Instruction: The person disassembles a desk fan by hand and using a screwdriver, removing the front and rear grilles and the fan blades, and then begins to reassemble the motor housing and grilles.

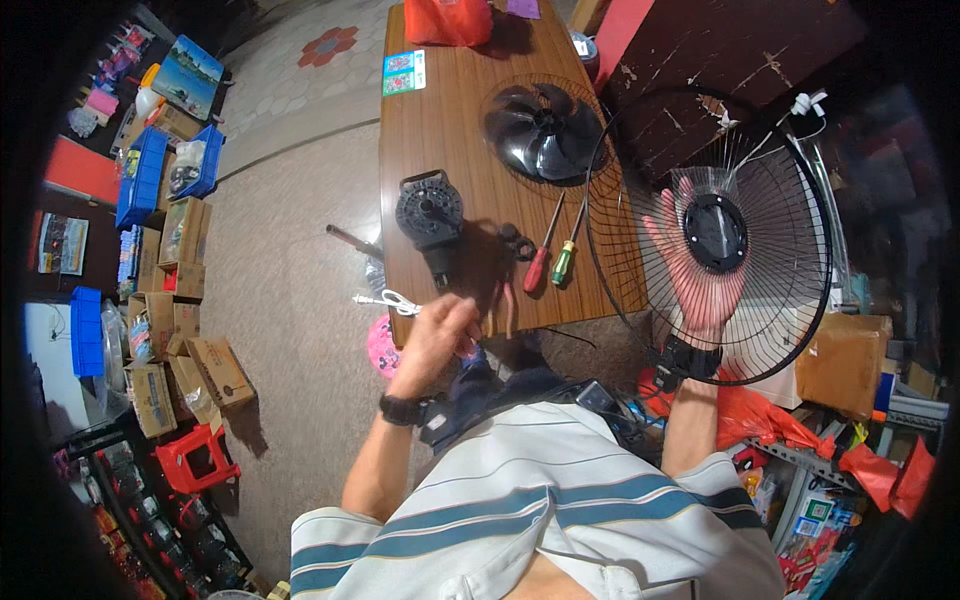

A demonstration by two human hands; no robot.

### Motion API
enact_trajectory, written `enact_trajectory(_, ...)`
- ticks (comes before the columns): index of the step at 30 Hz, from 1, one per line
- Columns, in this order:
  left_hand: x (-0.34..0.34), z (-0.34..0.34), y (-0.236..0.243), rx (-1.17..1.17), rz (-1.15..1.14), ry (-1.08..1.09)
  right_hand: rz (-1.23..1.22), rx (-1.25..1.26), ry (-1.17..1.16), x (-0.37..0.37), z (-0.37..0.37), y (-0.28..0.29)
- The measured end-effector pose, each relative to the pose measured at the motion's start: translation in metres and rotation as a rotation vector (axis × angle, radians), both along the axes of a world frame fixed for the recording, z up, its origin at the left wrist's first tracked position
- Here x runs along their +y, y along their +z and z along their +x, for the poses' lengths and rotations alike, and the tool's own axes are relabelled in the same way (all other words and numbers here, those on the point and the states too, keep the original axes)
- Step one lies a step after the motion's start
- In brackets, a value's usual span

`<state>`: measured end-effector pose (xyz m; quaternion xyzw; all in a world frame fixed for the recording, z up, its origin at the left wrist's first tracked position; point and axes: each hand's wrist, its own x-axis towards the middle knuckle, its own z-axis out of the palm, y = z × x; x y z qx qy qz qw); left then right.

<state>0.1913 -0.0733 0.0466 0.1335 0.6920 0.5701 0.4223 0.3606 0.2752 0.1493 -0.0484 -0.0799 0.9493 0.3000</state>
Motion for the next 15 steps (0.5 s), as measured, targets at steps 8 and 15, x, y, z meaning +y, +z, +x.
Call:
enact_trajectory(8,0.09,0.073,-0.152,0.761,-0.391,-0.12,-0.088,-0.061,0.163,0.044,0.01,-0.04)
enact_trajectory(15,0.192,0.075,-0.165,0.882,-0.596,-0.094,-0.101,-0.093,0.238,0.086,0.034,-0.049)
